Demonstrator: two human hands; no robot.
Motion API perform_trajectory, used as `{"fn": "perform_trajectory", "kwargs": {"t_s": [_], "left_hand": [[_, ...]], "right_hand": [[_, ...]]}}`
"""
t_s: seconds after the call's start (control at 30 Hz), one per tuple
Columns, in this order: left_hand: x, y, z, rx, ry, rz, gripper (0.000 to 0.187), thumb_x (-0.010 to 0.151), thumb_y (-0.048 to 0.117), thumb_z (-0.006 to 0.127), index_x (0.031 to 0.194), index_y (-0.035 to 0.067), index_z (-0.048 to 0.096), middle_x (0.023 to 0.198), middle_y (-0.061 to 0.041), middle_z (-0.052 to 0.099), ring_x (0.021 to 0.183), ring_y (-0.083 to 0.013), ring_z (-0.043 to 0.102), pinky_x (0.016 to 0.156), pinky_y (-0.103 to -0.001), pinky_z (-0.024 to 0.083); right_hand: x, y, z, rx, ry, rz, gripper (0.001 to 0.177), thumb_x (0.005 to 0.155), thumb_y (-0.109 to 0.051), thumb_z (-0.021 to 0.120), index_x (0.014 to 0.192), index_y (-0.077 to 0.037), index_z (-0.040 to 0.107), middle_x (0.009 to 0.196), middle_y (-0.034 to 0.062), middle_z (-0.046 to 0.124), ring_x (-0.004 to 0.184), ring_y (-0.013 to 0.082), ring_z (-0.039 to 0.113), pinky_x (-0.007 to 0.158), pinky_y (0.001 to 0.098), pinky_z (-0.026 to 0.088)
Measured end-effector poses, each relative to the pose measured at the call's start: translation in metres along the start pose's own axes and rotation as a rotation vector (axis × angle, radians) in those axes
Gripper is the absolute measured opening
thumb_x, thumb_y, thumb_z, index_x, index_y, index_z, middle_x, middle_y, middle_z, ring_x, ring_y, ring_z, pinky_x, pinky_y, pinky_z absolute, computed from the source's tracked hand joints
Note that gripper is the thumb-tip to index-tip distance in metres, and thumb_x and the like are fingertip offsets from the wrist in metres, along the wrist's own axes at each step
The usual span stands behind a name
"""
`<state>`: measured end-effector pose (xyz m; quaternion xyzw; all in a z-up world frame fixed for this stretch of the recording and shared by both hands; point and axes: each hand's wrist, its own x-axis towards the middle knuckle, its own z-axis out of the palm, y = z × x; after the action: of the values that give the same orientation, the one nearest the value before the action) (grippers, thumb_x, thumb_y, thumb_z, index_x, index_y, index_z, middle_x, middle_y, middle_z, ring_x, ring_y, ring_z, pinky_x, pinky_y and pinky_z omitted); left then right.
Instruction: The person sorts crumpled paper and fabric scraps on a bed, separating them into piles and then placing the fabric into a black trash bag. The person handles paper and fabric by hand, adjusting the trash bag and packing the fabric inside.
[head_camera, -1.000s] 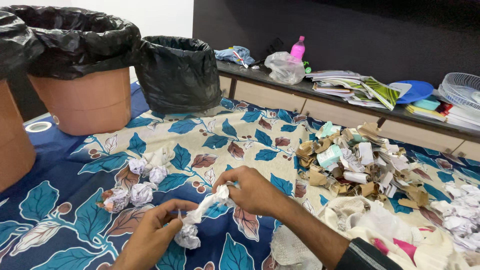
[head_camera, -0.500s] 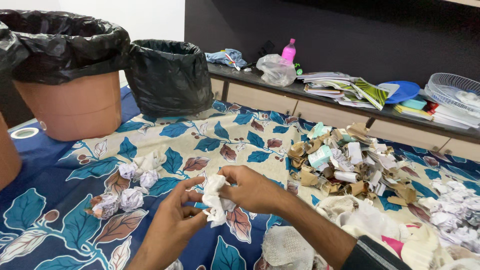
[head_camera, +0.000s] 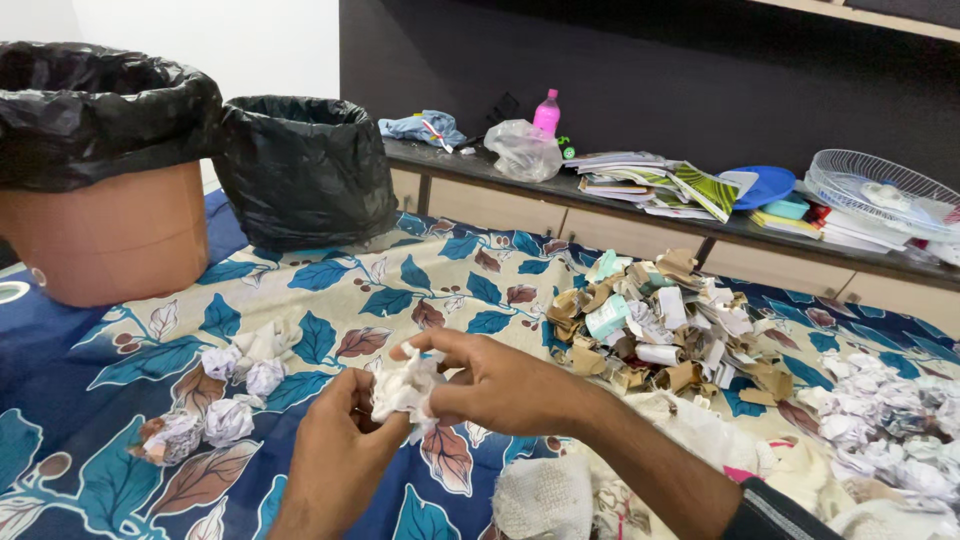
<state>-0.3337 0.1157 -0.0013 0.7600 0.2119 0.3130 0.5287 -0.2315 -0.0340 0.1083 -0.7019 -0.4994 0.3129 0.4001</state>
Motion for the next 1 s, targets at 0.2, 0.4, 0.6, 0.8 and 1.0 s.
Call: {"fn": "perform_trajectory", "kwargs": {"t_s": [0.2, 0.4, 0.6, 0.8, 1.0], "left_hand": [[0.008, 0.006, 0.011, -0.304, -0.191, -0.170, 0.028, 0.082, 0.013, 0.076, 0.102, 0.002, 0.061, 0.092, -0.008, 0.075, 0.074, -0.0171, 0.072, 0.061, -0.033, 0.059], [0.003, 0.034, 0.019, -0.601, -0.427, -0.229, 0.032, 0.086, 0.010, 0.067, 0.117, 0.002, 0.064, 0.104, -0.009, 0.071, 0.098, -0.0227, 0.079, 0.071, -0.033, 0.060], [-0.005, 0.081, 0.040, -0.591, -0.487, -0.258, 0.042, 0.087, 0.023, 0.069, 0.122, -0.001, 0.066, 0.108, -0.010, 0.073, 0.099, -0.0238, 0.078, 0.082, -0.038, 0.059], [-0.004, 0.108, 0.078, -0.718, -0.736, -0.265, 0.048, 0.097, 0.020, 0.064, 0.140, 0.001, 0.057, 0.126, -0.014, 0.070, 0.114, -0.0269, 0.072, 0.090, -0.045, 0.058], [-0.016, 0.149, 0.142, -0.461, -0.839, -0.252, 0.043, 0.091, 0.021, 0.067, 0.127, -0.002, 0.068, 0.108, -0.010, 0.076, 0.102, -0.0195, 0.074, 0.096, -0.032, 0.056]], "right_hand": [[-0.017, -0.011, -0.008, -0.251, 0.069, 0.050, 0.042, 0.089, -0.022, 0.073, 0.128, -0.011, 0.067, 0.096, 0.0067, 0.077, 0.087, 0.0116, 0.071, 0.077, 0.0283, 0.057], [-0.041, -0.023, -0.025, -0.259, 0.261, -0.054, 0.022, 0.090, -0.014, 0.072, 0.108, -0.003, 0.078, 0.094, 0.0035, 0.081, 0.084, 0.0064, 0.075, 0.077, 0.0270, 0.060], [-0.089, -0.040, -0.049, -0.303, 0.420, 0.107, 0.035, 0.084, -0.010, 0.070, 0.118, -0.010, 0.079, 0.090, 0.0043, 0.083, 0.069, 0.0090, 0.075, 0.067, 0.0259, 0.063], [-0.150, -0.040, -0.076, -0.532, 0.458, 0.249, 0.043, 0.088, -0.020, 0.063, 0.130, -0.017, 0.073, 0.078, 0.0092, 0.076, 0.065, 0.0105, 0.061, 0.062, 0.0300, 0.053], [-0.205, -0.011, -0.107, -0.461, 0.552, 0.236, 0.039, 0.087, -0.011, 0.063, 0.124, -0.012, 0.074, 0.100, 0.0043, 0.078, 0.077, 0.0124, 0.066, 0.071, 0.0304, 0.058]]}}
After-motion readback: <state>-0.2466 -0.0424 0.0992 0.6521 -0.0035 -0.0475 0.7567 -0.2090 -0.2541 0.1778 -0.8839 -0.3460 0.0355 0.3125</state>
